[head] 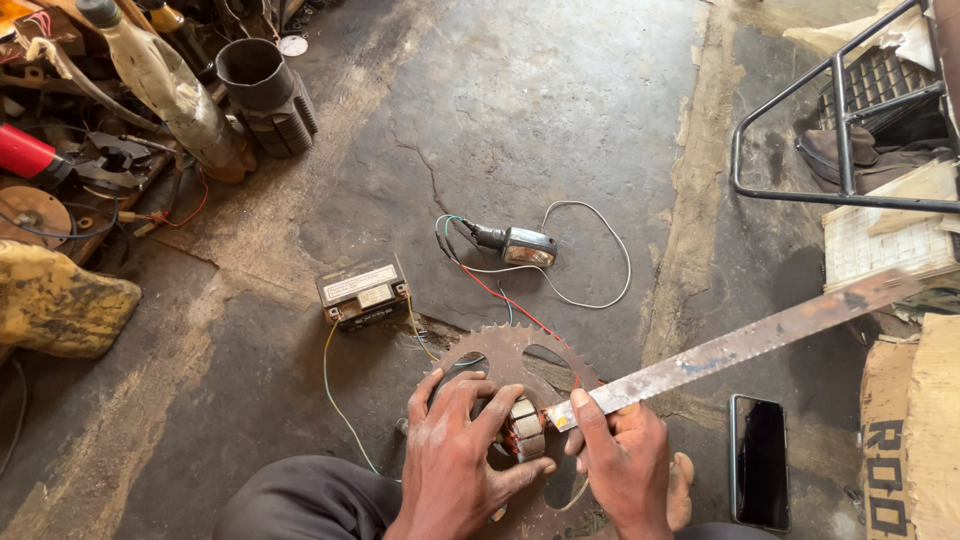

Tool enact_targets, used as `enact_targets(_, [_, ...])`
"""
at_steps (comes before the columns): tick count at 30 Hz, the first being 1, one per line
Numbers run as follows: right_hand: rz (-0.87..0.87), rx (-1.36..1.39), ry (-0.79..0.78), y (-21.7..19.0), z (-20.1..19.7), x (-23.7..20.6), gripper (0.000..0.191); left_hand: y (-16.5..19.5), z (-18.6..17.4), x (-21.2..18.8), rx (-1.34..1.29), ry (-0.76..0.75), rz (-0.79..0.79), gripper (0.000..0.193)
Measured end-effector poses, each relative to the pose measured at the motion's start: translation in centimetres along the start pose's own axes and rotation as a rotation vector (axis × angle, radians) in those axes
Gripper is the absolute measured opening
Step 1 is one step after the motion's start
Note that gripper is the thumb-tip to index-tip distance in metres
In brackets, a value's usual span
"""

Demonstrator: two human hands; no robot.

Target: The person sits on the workshop floor holding a motor armature with a threaded shaft against a large sprocket gear, and repeatedly files the threaded shaft using a long flat file blade, repositioning the part between strokes.

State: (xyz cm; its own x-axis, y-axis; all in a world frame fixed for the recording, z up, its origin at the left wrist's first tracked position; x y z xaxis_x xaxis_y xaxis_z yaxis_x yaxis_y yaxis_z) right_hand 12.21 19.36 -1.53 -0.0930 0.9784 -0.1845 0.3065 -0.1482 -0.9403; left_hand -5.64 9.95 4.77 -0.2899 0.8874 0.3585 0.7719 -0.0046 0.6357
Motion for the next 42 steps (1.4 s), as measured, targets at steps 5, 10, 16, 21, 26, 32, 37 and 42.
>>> enact_targets(5, [-0.006,-0.069,0.039,-0.3,-0.3,0.2,0.029,0.1,0.0,0.0,0.001,-0.002,0.003,0.078])
enact_targets(10, [-0.051,-0.107,0.007,-0.7,-0.2,0.3,0.033,0.0,0.0,0.1,-0.005,-0.001,0.002,0.078])
enact_targets(16, [0.004,-0.078,-0.007,0.8,-0.3,0.5,0.035,0.0,0.0,0.2,-0.008,-0.006,-0.022,0.077])
enact_targets(21, [0.022,0.205,0.106,1.5,-4.2,2.2,0.013,0.6,0.3,0.1,0.033,-0.044,0.035,0.071])
enact_targets(26, [-0.203,-0.103,0.180,-0.4,-16.6,6.0,0.035,2.5,-0.3,-0.2,0.138,0.072,0.270,0.049])
enact_targets(32, [0.072,-0.906,0.331,10.9,-25.7,7.8,0.052,3.6,1.1,-0.1,0.195,0.080,0.270,0.048])
enact_targets(37, [0.032,-0.837,0.268,17.7,-23.9,5.1,0.061,3.8,1.6,-0.3,0.226,0.083,0.292,0.046])
enact_targets(42, [-0.173,-0.897,0.184,16.7,-19.7,3.5,0.069,3.7,1.8,-0.7,0.196,0.135,0.281,0.040])
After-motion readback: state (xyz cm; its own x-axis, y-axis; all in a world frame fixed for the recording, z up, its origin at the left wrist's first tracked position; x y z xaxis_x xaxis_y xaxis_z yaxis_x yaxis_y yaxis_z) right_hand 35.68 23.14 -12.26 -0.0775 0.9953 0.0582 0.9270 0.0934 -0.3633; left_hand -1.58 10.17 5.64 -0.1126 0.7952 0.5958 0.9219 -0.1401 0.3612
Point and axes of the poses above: each hand's wrist, its own x-axis towards the middle knuckle, its own z-axis out of the palm, y = z × x, the point moved 8 cm from there along x, towards the middle knuckle, and after that the axes turned 4 degrees about y, right-handed, at the moved point
